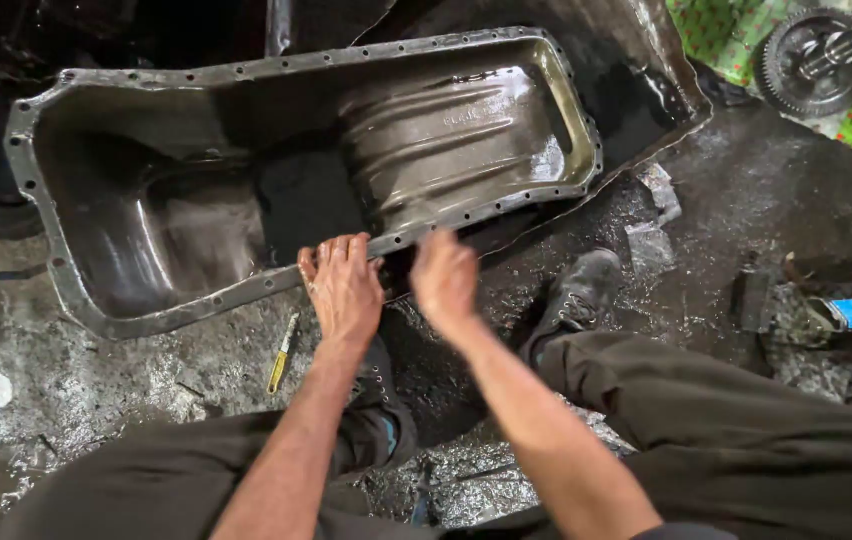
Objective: Cleaning and inspecting an engine oil pan and related components in an auto repair shop.
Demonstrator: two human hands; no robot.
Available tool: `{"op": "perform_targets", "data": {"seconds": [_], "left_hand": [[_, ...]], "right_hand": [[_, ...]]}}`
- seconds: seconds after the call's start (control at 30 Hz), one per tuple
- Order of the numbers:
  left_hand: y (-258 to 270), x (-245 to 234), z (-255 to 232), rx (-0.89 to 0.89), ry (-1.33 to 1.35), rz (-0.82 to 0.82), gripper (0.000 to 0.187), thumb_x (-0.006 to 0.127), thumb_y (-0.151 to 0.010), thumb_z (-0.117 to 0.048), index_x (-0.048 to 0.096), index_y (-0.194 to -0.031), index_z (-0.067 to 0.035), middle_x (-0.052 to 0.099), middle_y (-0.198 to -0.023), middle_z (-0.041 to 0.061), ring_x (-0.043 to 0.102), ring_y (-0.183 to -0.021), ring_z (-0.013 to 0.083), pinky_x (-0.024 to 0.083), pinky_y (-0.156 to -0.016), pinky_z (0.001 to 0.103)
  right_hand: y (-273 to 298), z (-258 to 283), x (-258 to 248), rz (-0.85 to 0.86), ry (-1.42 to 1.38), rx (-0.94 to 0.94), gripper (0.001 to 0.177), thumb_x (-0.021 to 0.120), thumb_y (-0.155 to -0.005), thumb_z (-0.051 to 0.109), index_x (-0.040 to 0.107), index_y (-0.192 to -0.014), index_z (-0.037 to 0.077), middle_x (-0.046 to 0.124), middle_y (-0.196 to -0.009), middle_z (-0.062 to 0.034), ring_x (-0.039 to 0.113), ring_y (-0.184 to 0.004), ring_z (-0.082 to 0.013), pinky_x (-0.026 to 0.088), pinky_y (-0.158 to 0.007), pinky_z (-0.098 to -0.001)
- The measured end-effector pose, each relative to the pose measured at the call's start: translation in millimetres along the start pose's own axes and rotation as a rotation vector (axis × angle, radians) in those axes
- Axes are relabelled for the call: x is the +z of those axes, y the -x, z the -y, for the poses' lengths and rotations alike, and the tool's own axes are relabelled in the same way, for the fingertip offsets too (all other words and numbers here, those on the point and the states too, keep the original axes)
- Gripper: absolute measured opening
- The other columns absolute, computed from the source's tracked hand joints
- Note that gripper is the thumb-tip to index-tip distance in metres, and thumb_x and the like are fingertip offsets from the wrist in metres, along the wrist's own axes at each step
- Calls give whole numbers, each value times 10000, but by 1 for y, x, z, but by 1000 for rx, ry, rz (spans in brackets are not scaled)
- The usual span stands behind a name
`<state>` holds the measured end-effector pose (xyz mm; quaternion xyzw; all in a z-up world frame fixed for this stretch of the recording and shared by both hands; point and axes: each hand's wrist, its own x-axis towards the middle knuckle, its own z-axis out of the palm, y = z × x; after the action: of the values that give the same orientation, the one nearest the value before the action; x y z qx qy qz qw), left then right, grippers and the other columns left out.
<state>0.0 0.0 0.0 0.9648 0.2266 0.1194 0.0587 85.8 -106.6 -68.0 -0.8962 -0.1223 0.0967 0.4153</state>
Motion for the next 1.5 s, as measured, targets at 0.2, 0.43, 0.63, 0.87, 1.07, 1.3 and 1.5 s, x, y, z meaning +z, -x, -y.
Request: {"op": "perform_targets", "data": {"seconds": [0.2, 0.43, 0.63, 0.87, 1.07, 1.3, 1.5], "left_hand": [[3, 11, 1, 9, 56, -64, 360, 755, -839, -133, 712, -1196, -121, 700, -1177, 62, 607, -1154, 262, 312, -1089, 532], [4, 16, 8, 1, 90, -61, 378, 747, -827, -117, 695, -1199, -73, 694, -1190, 76, 604, -1178, 269, 319, -1093, 516], [7, 21, 7, 12, 98, -102, 379, 740, -818, -104, 698, -1195, -100, 696, -1174, 71, 606, -1159, 264, 321, -1081, 521], [2, 20, 8, 14, 34, -57, 373, 699, -821, -72, 692, -1192, -105, 698, -1183, 68, 608, -1169, 261, 321, -1084, 516], [1, 10, 0, -2, 56, -46, 358, 677, -830, -75, 693, -1186, -104, 700, -1174, 72, 607, -1168, 269, 324, -1054, 515], [2, 14, 2, 15, 49, -62, 340, 694, -852, -71, 682, -1190, -99, 699, -1177, 56, 608, -1171, 259, 330, -1067, 525], [0, 9, 0, 6, 43, -53, 356, 704, -817, -74, 681, -1172, -85, 696, -1159, 77, 603, -1153, 276, 317, -1046, 547]], "right_hand": [[-45, -84, -22, -213, 33, 60, 159, 620, -946, 151, 668, -886, 12, 709, -770, -227, 722, -686, -382, 536, -594, -498], [-10, -30, -5, 78, -53, -119, 187, 592, -960, 176, 606, -881, 7, 672, -726, -244, 693, -665, -421, 497, -585, -537], [-57, -106, -29, -318, 122, -19, 184, 642, -960, 166, 653, -922, -14, 692, -776, -257, 697, -693, -442, 531, -627, -521], [-8, -30, -2, -100, -66, -203, 170, 599, -980, 145, 661, -939, -7, 687, -770, -261, 687, -730, -454, 510, -619, -544], [-40, -75, -37, -214, -67, 40, 192, 592, -996, 176, 649, -1040, -3, 723, -857, -236, 717, -741, -395, 551, -671, -513], [-7, -25, -15, 40, -115, -53, 115, 571, -974, 102, 651, -981, 19, 725, -719, -192, 729, -643, -334, 567, -629, -461], [-48, -100, -36, -219, 17, 95, 205, 597, -1002, 178, 651, -925, -3, 697, -776, -243, 693, -685, -404, 523, -619, -501]]}}
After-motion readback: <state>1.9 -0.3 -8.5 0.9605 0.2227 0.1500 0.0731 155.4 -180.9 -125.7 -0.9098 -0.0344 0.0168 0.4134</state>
